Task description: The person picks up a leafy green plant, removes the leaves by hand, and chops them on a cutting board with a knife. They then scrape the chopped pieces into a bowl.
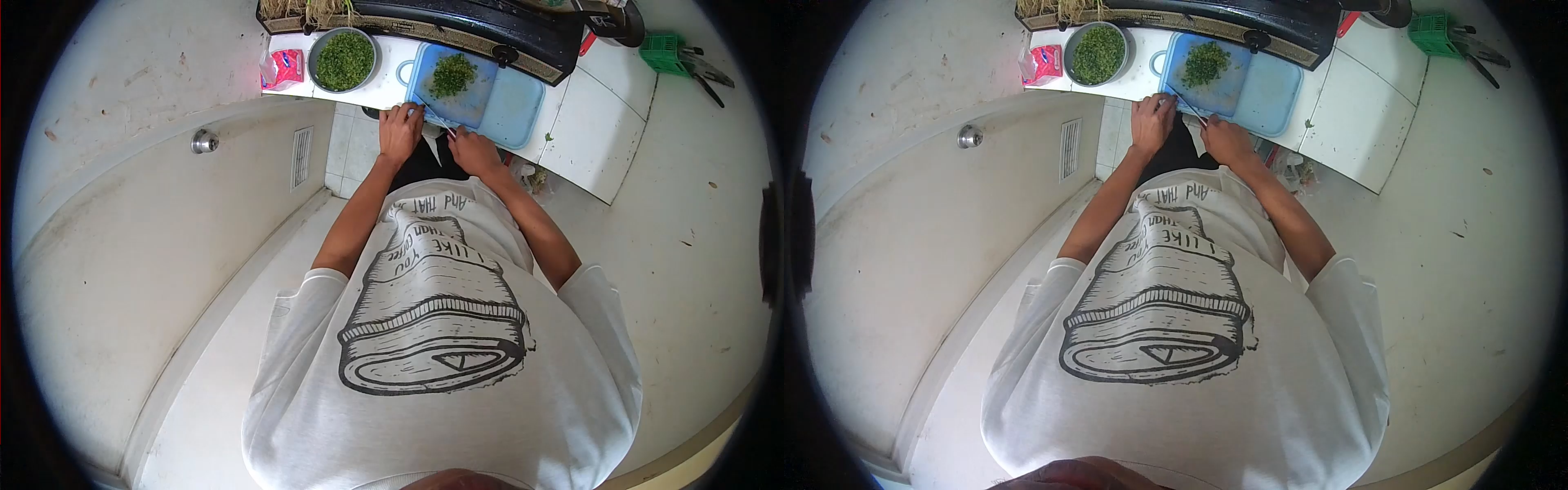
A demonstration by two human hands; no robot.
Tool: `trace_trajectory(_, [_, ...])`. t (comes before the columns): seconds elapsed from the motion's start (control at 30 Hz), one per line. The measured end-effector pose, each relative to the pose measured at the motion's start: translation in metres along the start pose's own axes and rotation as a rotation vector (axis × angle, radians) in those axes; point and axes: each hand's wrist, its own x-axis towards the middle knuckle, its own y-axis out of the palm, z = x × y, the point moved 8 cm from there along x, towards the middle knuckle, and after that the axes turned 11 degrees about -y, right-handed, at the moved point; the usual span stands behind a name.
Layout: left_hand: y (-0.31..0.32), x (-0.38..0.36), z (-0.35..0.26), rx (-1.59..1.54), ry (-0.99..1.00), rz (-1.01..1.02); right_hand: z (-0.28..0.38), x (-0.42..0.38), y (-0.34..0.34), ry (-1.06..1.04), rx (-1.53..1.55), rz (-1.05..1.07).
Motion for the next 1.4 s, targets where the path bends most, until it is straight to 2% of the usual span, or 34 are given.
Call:
trace_trajectory(0.27, [-0.001,-0.004,-0.003,0.004,0.003,0.015,-0.003,-0.007,-0.008,0.043,-0.020,-0.001])
trace_trajectory(0.37, [-0.003,-0.003,-0.004,0.003,0.003,0.027,0.000,-0.006,-0.005,0.015,0.024,0.026])
trace_trajectory(0.47, [-0.001,-0.004,-0.003,0.006,-0.001,0.034,0.000,-0.007,0.001,-0.050,-0.051,-0.036])
trace_trajectory(0.53, [-0.001,-0.006,-0.003,0.002,0.003,0.042,0.000,-0.006,0.004,-0.007,-0.057,0.029])
trace_trajectory(0.63, [0.000,-0.007,-0.003,-0.003,-0.002,0.045,0.002,0.003,0.005,-0.015,0.026,0.031])
trace_trajectory(0.83, [-0.002,-0.008,-0.005,0.030,0.004,0.067,0.001,0.002,0.000,-0.019,-0.016,-0.042])
trace_trajectory(1.07, [-0.002,-0.011,-0.005,0.014,-0.004,0.073,-0.005,-0.001,-0.010,0.036,0.009,0.002])
trace_trajectory(1.4, [0.003,-0.011,0.001,0.024,0.003,0.122,-0.001,0.005,0.001,-0.032,0.060,0.013])
